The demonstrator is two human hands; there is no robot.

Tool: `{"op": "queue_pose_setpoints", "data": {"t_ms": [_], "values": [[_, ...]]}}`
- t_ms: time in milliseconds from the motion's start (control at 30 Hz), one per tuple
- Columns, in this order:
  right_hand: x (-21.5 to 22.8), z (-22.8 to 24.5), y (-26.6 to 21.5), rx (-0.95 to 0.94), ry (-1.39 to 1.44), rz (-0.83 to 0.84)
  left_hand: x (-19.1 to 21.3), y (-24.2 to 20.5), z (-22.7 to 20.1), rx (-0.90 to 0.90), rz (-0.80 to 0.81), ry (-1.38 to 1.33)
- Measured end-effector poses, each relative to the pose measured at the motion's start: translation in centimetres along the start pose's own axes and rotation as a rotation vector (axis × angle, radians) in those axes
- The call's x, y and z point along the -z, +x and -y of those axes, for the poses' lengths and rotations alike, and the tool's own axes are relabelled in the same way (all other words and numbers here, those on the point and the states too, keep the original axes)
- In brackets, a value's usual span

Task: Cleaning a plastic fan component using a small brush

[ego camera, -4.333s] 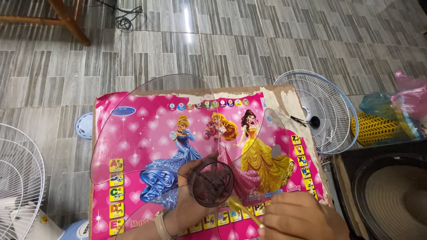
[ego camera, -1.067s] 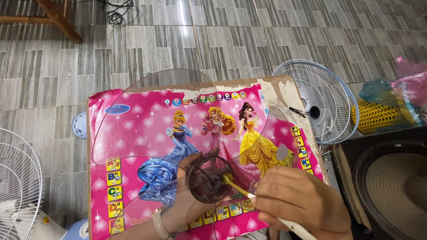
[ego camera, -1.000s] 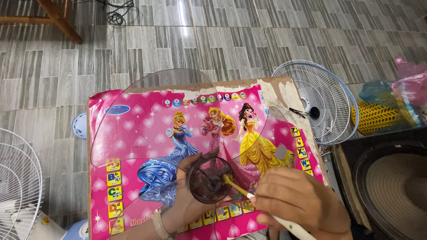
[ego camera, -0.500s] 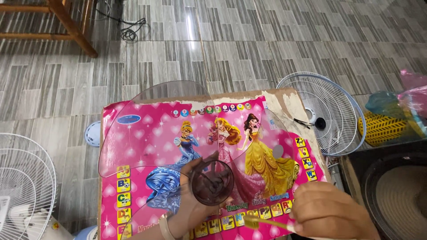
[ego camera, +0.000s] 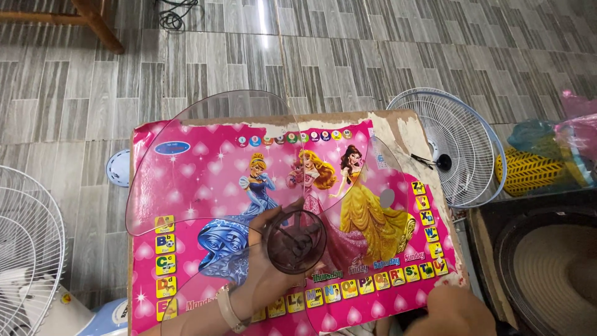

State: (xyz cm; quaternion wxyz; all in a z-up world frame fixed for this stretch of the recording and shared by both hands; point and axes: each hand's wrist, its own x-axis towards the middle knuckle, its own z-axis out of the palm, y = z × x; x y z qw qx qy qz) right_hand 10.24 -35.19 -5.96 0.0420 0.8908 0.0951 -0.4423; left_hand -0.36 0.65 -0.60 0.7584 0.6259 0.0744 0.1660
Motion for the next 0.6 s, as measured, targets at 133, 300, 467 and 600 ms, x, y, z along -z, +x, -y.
{"op": "queue_pose_setpoints", "data": {"t_ms": [133,300,467,600], "values": [[-16.9,-25.8,11.5,-0.667,-0.152,0.014,-0.2,-0.1,-0.1,0.004,0.027,-0.048],[-6.6,-14.3,1.5,-0.282,0.022,0.045,-0.7,-0.1,0.1,-0.068,0.039,-0.139],[7.6,11.5,-15.4,1.071,0.019,-1.506,-0.6,-0.5,0.5,-0.010,0.015,-0.085],[13.2,11.0,-17.0,1.406,-0.802,-0.799,-1.0,-0.4,0.8,-0.056,0.032,-0.239]]}}
